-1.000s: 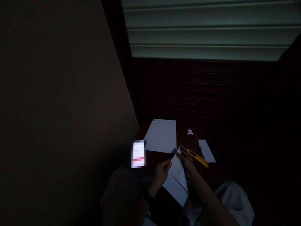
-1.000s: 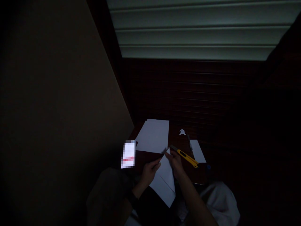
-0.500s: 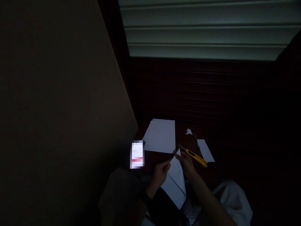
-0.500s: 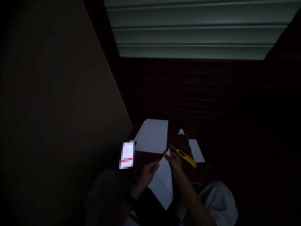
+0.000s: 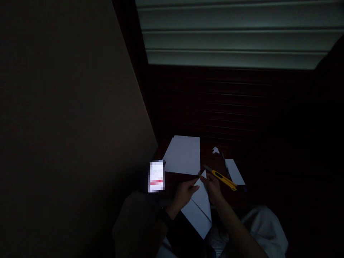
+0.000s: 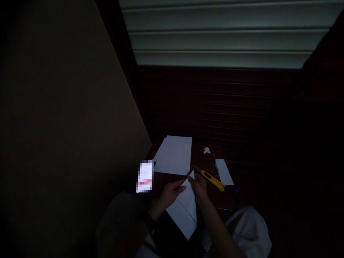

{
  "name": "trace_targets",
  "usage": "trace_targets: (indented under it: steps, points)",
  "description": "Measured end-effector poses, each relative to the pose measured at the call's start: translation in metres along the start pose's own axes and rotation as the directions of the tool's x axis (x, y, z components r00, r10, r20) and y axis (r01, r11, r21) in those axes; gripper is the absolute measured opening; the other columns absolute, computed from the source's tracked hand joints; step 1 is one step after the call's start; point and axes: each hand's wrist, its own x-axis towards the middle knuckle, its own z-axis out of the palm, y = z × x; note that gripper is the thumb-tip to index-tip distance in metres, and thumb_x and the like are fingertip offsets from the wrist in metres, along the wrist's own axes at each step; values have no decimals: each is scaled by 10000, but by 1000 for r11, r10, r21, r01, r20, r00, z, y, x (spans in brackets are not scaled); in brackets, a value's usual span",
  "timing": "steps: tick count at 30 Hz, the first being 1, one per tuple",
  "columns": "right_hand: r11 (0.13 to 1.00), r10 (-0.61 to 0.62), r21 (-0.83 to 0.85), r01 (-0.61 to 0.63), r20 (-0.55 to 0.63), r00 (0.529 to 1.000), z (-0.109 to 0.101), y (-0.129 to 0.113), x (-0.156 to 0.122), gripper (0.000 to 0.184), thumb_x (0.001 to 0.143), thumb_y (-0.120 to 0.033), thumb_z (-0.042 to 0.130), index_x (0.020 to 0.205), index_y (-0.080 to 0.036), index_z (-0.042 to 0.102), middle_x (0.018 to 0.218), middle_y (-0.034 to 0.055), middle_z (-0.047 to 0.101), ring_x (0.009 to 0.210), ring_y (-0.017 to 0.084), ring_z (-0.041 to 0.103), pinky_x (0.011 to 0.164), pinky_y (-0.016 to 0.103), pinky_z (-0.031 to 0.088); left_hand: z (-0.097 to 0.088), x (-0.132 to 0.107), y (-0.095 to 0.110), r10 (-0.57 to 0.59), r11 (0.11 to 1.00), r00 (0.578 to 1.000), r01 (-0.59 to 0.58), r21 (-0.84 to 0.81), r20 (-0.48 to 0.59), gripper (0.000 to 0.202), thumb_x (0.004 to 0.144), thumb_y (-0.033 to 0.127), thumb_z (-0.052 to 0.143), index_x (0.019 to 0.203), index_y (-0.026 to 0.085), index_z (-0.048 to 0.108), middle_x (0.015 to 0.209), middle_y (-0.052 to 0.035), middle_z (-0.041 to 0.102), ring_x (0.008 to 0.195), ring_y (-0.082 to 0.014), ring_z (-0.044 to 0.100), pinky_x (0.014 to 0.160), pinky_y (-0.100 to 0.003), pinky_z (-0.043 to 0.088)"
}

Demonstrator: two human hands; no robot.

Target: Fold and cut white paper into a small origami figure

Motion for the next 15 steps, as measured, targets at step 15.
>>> trace_targets:
  steps: [15]
  points:
    - [999, -2, 38, 0, 40, 999, -1, -2, -3, 358, 603, -423, 761, 845, -177, 667, 738, 43, 702, 612, 207, 630, 569, 307, 469, 16, 3, -19, -84, 995, 984, 74, -69, -158, 354, 763, 307, 606, 1091, 184, 660, 1082, -56, 673, 966, -238, 637, 875, -353, 493]
